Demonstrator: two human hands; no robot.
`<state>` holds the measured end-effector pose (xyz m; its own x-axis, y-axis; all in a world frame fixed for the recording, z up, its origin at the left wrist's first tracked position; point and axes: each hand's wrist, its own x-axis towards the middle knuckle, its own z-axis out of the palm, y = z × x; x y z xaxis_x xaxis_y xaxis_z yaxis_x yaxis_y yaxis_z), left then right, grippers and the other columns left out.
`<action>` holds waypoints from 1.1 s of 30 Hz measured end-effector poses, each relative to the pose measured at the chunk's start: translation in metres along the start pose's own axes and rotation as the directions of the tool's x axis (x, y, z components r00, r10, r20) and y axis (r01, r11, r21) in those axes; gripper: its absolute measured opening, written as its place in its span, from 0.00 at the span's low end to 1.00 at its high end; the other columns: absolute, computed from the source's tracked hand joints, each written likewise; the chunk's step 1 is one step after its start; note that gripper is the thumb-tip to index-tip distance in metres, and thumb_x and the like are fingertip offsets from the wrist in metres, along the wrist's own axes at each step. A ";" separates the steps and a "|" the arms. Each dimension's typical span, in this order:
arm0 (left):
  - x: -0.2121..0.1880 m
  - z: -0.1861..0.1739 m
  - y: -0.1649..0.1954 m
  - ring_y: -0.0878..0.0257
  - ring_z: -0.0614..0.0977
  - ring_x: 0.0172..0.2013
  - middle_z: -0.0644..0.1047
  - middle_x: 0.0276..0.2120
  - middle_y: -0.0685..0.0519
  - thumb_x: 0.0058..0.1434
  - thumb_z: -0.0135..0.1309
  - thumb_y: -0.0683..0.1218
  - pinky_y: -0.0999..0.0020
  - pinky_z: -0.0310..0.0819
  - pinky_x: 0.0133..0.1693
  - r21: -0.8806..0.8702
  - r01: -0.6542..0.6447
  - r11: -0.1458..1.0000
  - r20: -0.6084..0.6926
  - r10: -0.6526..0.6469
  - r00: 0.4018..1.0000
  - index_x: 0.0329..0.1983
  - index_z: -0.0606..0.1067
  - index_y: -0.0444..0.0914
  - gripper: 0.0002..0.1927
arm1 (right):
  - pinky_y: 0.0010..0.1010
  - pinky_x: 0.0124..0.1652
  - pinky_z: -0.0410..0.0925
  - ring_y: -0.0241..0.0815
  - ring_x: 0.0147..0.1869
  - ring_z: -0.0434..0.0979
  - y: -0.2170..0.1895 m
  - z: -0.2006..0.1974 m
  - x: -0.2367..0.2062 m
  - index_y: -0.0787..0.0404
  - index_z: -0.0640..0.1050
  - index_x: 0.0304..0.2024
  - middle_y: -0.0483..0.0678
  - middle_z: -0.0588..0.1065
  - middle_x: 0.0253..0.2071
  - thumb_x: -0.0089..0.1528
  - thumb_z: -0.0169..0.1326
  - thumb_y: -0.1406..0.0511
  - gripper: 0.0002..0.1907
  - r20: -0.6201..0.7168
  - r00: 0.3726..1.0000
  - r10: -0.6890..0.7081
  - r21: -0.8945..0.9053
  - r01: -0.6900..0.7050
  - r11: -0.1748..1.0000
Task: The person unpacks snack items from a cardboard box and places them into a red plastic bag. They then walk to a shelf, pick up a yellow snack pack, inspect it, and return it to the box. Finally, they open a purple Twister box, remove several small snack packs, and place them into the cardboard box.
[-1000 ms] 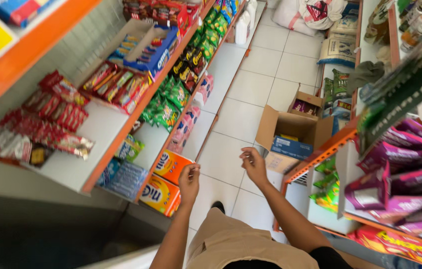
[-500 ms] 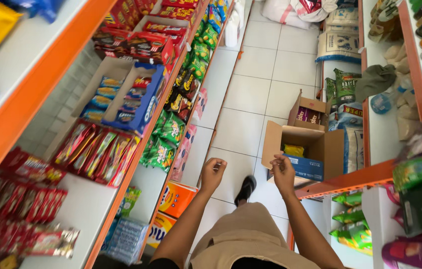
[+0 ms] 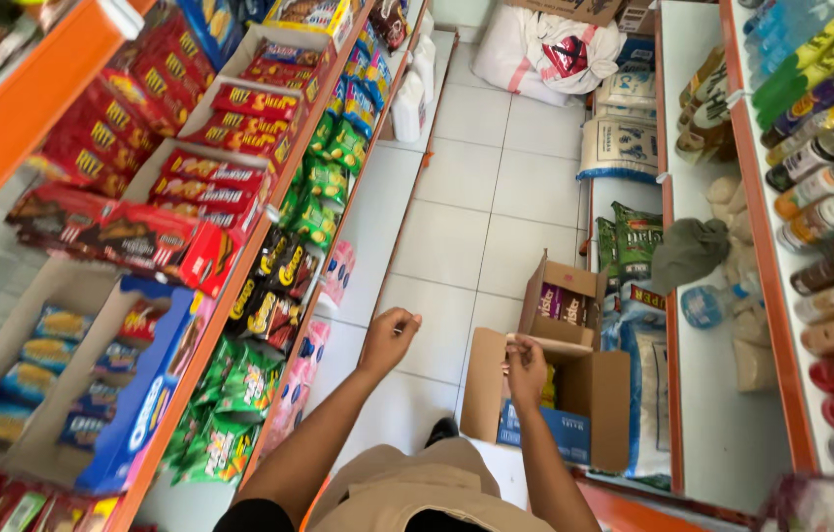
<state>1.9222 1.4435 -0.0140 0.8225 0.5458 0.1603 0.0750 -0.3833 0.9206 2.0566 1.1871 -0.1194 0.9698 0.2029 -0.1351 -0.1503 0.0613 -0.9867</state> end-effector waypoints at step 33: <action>0.261 0.248 -0.048 0.70 0.78 0.30 0.80 0.36 0.55 0.64 0.56 0.38 0.75 0.74 0.30 -0.014 0.179 0.984 0.884 -0.072 0.462 0.37 0.75 0.36 0.01 | 0.34 0.34 0.72 0.40 0.31 0.80 -0.050 0.046 0.097 0.59 0.76 0.51 0.47 0.80 0.36 0.62 0.54 0.70 0.13 -0.712 0.585 0.389 -0.175 -0.683 0.709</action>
<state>2.2733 1.4196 -0.1051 0.8730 -0.3792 -0.3068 0.2132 -0.2691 0.9392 2.1493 1.2483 -0.0794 0.6457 -0.5529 -0.5266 -0.7358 -0.2661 -0.6228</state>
